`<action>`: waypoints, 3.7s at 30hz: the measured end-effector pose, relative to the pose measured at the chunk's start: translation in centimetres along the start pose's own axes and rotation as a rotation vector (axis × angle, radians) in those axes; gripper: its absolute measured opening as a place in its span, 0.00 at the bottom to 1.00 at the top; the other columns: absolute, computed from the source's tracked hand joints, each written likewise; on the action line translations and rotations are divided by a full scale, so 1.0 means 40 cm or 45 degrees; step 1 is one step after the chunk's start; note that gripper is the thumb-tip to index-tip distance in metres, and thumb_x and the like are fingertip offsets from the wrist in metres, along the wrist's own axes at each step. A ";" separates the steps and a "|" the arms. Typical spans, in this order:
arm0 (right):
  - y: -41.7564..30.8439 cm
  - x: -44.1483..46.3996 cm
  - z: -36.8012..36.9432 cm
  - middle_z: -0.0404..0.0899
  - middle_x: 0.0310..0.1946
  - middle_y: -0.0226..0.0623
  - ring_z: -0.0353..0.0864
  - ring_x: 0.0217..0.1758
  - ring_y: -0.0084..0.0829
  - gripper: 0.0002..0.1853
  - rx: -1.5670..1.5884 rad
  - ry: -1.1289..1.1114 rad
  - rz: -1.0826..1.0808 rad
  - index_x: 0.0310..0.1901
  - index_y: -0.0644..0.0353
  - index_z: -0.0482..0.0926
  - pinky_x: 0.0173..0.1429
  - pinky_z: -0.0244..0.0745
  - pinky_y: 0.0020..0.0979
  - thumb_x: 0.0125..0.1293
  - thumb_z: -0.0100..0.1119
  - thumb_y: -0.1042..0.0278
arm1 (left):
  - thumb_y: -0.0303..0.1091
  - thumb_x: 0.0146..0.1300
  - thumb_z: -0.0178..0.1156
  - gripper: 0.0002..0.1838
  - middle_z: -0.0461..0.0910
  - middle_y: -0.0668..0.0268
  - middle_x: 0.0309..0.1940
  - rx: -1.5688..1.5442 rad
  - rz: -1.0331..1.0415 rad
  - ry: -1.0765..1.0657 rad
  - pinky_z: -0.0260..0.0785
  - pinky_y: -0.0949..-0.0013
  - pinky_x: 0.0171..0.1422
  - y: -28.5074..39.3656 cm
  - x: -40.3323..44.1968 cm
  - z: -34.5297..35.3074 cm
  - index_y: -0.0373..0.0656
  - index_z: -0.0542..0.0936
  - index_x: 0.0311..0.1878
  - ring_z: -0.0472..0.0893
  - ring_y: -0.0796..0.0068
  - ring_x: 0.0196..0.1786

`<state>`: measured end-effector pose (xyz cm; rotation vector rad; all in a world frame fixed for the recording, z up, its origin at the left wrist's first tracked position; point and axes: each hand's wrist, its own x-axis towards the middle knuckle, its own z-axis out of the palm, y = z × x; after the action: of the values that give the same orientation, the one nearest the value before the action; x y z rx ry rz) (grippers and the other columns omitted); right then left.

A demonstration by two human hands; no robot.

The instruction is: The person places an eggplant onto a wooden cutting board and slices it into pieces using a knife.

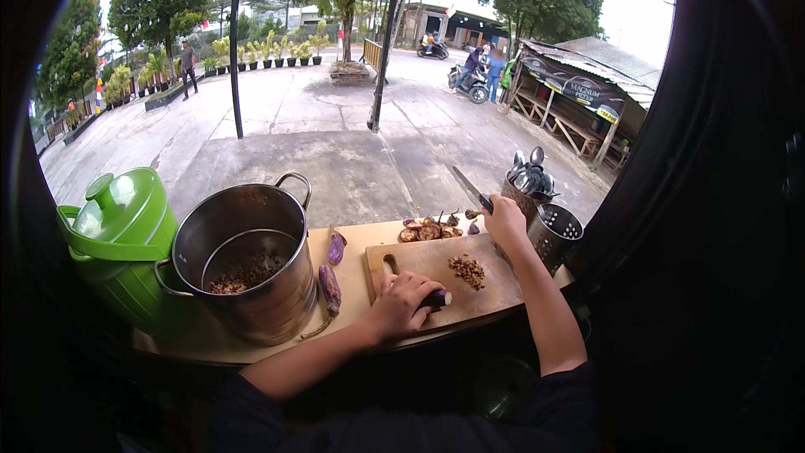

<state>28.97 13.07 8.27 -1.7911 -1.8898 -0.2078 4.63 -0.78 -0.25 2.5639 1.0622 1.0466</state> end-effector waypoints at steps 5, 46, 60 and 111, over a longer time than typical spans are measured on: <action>0.043 0.086 0.079 0.83 0.45 0.48 0.82 0.52 0.48 0.12 -0.128 -0.251 -0.032 0.42 0.61 0.83 0.53 0.78 0.46 0.62 0.65 0.62 | 0.40 0.61 0.66 0.22 0.78 0.64 0.50 -0.005 -0.017 0.016 0.59 0.54 0.64 -0.004 -0.003 0.012 0.53 0.78 0.58 0.73 0.60 0.58; -0.114 -0.414 -0.088 0.73 0.24 0.38 0.71 0.26 0.29 0.14 0.918 -0.325 -0.163 0.55 0.61 0.69 0.34 0.69 0.34 0.71 0.57 0.72 | 0.53 0.63 0.64 0.26 0.78 0.58 0.46 0.005 -0.258 0.071 0.68 0.55 0.58 -0.001 0.002 0.000 0.42 0.75 0.54 0.77 0.56 0.53; -0.136 -0.561 -0.094 0.82 0.35 0.54 0.82 0.40 0.56 0.22 0.806 -0.323 0.063 0.65 0.46 0.71 0.40 0.76 0.50 0.70 0.57 0.66 | 0.38 0.59 0.68 0.14 0.79 0.59 0.42 -0.135 -0.194 0.206 0.68 0.55 0.58 -0.004 0.017 0.005 0.40 0.79 0.43 0.77 0.54 0.50; -0.183 -0.544 -0.090 0.83 0.35 0.49 0.82 0.37 0.53 0.24 0.421 -0.211 -0.030 0.65 0.48 0.74 0.41 0.78 0.47 0.67 0.59 0.69 | 0.47 0.70 0.55 0.22 0.67 0.53 0.53 0.214 -0.241 -0.032 0.58 0.49 0.58 -0.038 -0.003 0.056 0.40 0.66 0.56 0.68 0.49 0.56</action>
<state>22.56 -8.64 2.93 -1.6016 -1.9263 0.2402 5.22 0.47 -2.59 2.5302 1.4097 0.9117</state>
